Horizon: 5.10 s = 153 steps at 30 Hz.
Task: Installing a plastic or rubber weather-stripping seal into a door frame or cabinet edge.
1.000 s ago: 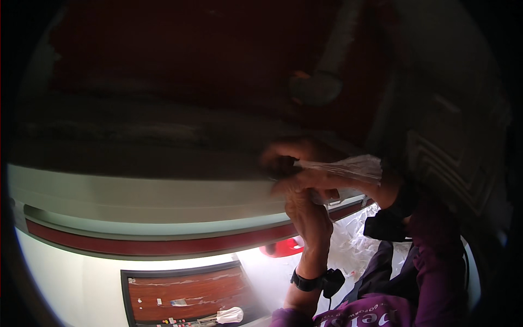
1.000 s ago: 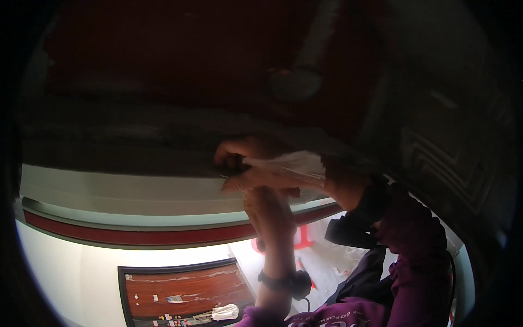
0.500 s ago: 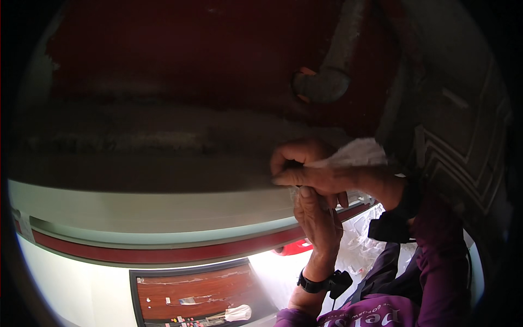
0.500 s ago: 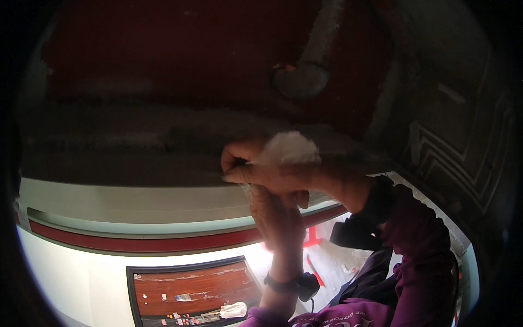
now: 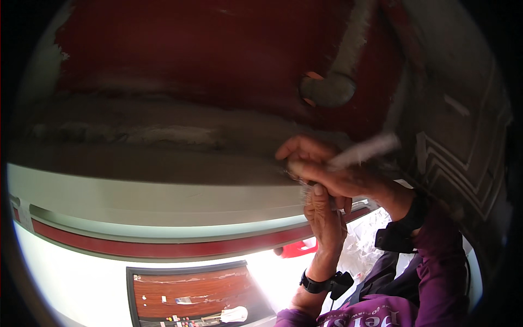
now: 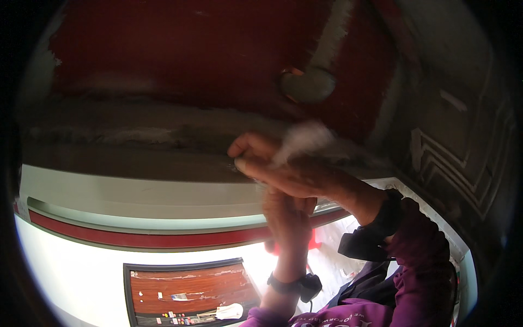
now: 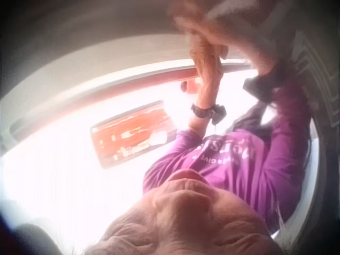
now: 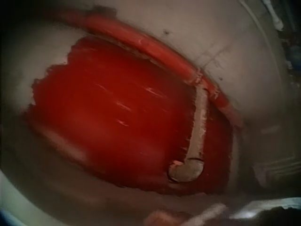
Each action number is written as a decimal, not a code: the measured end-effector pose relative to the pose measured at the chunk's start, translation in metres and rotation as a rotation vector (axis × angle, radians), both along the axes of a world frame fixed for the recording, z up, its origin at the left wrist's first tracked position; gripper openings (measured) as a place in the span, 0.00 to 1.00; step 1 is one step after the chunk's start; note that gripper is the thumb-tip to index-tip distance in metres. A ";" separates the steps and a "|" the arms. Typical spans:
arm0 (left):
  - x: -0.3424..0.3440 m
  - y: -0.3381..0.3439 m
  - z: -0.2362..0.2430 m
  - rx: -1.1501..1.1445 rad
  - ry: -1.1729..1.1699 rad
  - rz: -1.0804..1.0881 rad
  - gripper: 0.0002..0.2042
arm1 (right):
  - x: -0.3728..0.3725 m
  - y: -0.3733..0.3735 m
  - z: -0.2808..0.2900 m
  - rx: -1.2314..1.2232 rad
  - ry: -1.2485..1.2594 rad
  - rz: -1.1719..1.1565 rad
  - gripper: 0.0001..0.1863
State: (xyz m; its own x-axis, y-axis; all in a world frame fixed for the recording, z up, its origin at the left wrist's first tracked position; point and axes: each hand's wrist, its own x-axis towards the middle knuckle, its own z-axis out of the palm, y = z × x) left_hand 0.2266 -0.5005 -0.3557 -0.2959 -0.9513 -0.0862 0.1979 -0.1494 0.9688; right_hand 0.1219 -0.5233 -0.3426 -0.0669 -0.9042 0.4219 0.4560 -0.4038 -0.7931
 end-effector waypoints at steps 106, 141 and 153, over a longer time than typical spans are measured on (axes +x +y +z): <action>0.005 0.000 -0.052 -0.230 -0.143 -0.051 0.15 | 0.000 -0.025 -0.026 -0.037 0.657 -0.677 0.15; 0.003 -0.002 -0.053 -0.317 -0.217 -0.095 0.13 | -0.004 0.005 0.001 0.034 0.338 -0.179 0.15; 0.005 -0.003 -0.042 -0.249 -0.246 -0.051 0.16 | 0.015 -0.033 -0.018 -0.076 0.391 -0.663 0.09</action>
State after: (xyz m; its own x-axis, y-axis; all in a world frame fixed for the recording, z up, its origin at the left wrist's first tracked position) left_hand 0.2312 -0.5040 -0.3981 -0.3424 -0.9368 0.0717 -0.0475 0.0935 0.9945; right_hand 0.1366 -0.5562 -0.3605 -0.4172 -0.6950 0.5856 -0.2077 -0.5544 -0.8060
